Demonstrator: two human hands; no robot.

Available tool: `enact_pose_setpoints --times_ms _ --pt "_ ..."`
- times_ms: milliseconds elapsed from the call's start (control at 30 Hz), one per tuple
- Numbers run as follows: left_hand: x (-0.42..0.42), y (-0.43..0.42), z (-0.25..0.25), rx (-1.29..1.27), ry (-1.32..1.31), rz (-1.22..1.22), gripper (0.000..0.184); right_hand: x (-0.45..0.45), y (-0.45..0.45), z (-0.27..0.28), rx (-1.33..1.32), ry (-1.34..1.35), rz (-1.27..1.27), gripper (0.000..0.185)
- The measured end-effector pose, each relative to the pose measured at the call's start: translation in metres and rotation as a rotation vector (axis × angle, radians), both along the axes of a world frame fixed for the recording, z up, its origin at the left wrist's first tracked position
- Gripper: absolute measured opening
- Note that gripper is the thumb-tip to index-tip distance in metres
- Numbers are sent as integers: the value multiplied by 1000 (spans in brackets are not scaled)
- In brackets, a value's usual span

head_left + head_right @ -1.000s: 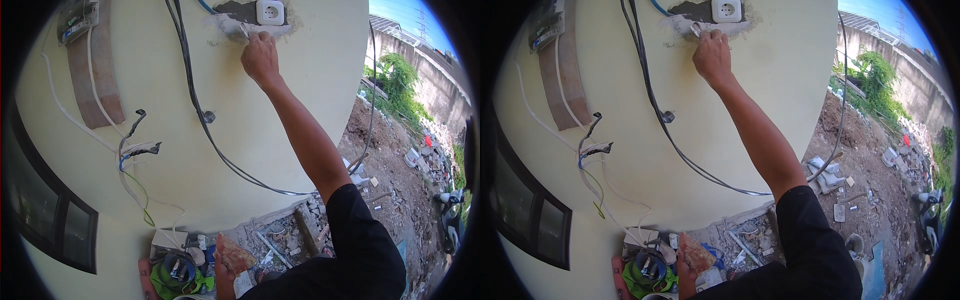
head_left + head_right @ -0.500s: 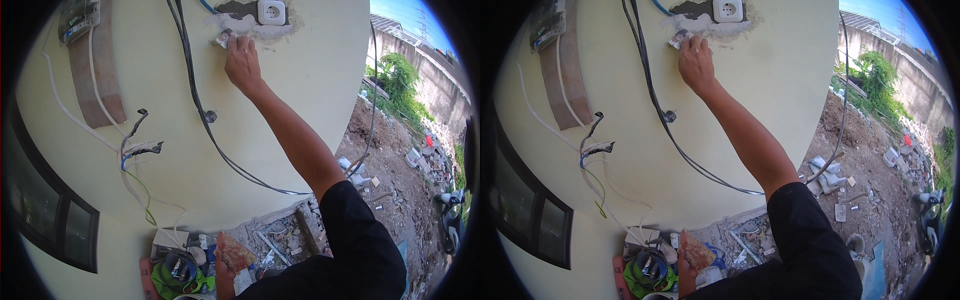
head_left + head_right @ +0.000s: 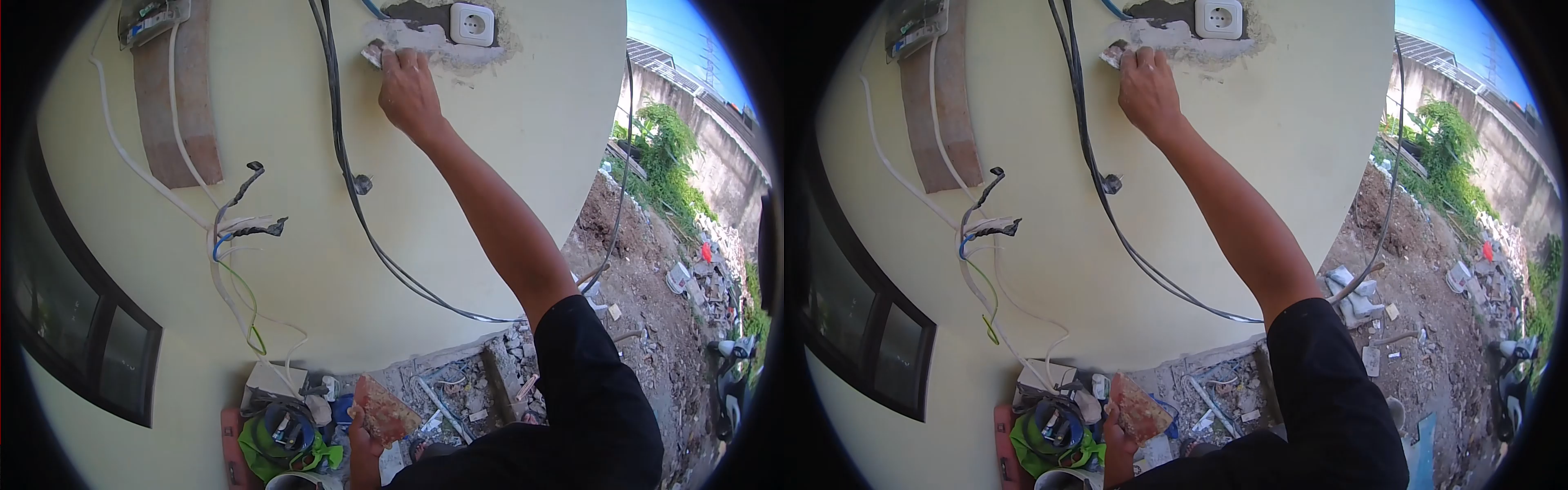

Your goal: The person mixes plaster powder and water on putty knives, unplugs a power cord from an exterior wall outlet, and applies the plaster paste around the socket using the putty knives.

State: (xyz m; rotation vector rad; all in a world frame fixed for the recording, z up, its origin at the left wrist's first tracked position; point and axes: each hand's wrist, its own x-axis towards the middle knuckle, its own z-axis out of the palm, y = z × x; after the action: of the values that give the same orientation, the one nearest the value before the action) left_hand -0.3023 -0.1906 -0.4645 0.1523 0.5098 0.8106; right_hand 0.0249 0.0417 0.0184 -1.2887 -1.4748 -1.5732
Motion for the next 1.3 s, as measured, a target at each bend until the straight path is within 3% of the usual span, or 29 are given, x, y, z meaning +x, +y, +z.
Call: enact_pose_setpoints --times_ms 33,100,167,233,300,433,500,567,600,667,800,1133,1233,1300 --pt "-1 -1 3 18 -38 -24 49 -1 -6 -12 -15 1 3 21" --pt "7 5 27 12 -88 -32 48 -7 -32 -29 -107 271 290 22" --pt "20 7 66 36 -163 -6 47 -37 -98 -29 -538 988 370 23" --pt "30 19 109 111 -188 20 46 -25 -116 -73 -444 1594 1215 21" --pt "41 30 137 186 -188 8 44 -35 -152 -93 -417 1811 1305 20" --pt "62 52 195 262 -183 -34 42 -43 -206 -128 -569 1877 1356 18" --pt "70 59 206 270 -260 -115 42 -43 -229 -146 -661 1477 1313 18" --pt "79 61 212 256 -276 -146 43 -48 -255 -159 -702 1188 1101 20" --pt "83 60 213 250 -296 -185 43 -48 -263 -162 -702 1192 1101 20" --pt "91 56 214 227 -341 -215 44 -45 -277 -164 -827 635 977 29" --pt "105 46 208 185 -389 -222 46 -42 -300 -166 -932 477 757 45" --pt "110 36 203 317 -424 -227 51 -8 -304 -191 -818 322 395 46" --pt "100 36 215 350 -504 -164 48 2 -309 -197 -842 261 199 36" --pt "101 40 230 606 -281 108 44 1 -310 -181 -604 779 131 22"
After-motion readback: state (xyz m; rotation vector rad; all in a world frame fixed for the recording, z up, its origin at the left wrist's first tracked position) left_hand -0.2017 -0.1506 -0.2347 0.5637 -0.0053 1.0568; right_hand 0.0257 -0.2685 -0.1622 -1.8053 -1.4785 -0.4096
